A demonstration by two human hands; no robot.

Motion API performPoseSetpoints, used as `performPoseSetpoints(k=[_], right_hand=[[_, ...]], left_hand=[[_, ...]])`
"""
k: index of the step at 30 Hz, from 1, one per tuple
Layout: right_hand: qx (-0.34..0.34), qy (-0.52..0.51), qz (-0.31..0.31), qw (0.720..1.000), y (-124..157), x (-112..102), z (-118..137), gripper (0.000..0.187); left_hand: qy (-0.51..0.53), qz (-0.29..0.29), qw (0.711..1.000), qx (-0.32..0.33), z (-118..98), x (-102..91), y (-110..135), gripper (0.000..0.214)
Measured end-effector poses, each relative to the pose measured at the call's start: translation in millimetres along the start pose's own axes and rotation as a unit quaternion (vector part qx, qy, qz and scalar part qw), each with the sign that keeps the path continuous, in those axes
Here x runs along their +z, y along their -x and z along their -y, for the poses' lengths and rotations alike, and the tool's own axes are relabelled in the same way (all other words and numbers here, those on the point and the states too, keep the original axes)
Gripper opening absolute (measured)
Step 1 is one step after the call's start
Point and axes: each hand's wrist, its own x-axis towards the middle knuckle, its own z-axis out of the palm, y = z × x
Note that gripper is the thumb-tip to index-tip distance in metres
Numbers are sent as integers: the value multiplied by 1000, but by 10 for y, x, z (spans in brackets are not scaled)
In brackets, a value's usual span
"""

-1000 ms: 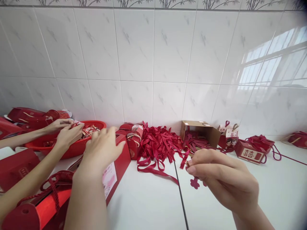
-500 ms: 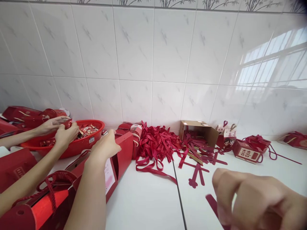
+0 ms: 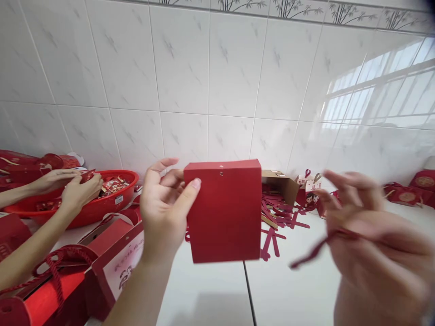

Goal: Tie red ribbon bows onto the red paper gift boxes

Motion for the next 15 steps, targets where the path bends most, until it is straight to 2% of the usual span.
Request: performPoseSetpoints(k=[1,4,6,9,13,15], right_hand=[[18,-22,-25,999,-20,114,9,11],[58,-84,25,994,-34,422,-49,6],[64,-104,37,992,-14,547,-121,5],[56,-103,12,993,26,613,-184,9],[15,-61,19,998,36,615,-151,17],[5,-49,21,999,23,615,-131,20]], left_hand=[[-1,1,1000,4,1,56,66,35],[-14,36,999,37,5,189,246,37],[-9,60,996,59,6,229,327,41],[-14,81,995,51,17,222,365,49],[-52,145,986,62,32,180,326,21],[-81,141,983,86,26,178,315,12]])
